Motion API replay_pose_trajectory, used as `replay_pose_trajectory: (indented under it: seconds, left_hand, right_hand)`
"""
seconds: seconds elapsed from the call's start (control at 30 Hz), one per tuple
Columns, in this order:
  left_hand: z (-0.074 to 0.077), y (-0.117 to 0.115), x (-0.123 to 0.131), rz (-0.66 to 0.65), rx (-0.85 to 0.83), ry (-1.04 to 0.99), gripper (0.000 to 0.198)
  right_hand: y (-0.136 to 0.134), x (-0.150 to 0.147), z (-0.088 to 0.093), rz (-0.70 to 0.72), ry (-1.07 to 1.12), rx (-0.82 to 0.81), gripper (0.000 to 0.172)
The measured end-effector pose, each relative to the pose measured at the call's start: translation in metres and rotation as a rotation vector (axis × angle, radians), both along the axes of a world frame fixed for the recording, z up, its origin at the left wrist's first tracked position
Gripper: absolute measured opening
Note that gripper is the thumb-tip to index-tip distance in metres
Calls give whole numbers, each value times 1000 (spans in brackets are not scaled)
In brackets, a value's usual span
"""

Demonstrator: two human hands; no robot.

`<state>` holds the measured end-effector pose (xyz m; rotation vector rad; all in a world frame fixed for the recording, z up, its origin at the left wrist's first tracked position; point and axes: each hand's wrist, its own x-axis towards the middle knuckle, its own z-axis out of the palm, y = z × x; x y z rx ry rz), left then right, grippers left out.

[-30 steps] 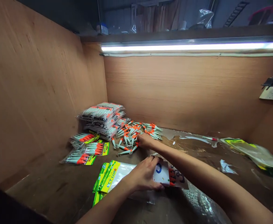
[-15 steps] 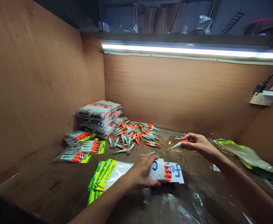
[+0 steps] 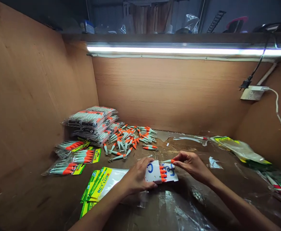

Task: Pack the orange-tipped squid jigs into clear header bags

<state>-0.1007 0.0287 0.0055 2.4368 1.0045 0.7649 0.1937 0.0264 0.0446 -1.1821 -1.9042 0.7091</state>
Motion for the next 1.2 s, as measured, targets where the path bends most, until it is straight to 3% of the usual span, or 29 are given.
replay_pose_trajectory:
  seconds: [0.17,0.3,0.53,0.63,0.77,0.9,1.03,1.2]
  left_hand:
    - [0,1,1,38,-11,3,89]
    - [1,-2,3,21,3,2,88]
    - [8,-5,9,-7,5,-13,83]
    - [7,-5,9,-14,-1,10,80]
    - [-1,-3,5,-7,-34,97,86]
    - [-8,-5,4,-48,-21,225,88]
    - [8,-6,-2,-45,-69,247,89]
    - [44,1,-49,67,-149,173,61]
  right_hand:
    - [1,7,5,-39,-16,23,25]
    - [1,-2,-6,0,-14,-8,26]
    - [3,-34,-19,-55,-290,224,18]
    - [10,-43,-20,1,-441,267,11]
    - [18,-43,-30,168,-550,229,15]
    - [23,-38,-36,150,-548,185,14]
    - [15,-41,-28,132,-498,235,28]
    - [0,-56,-20,311,-457,66,90]
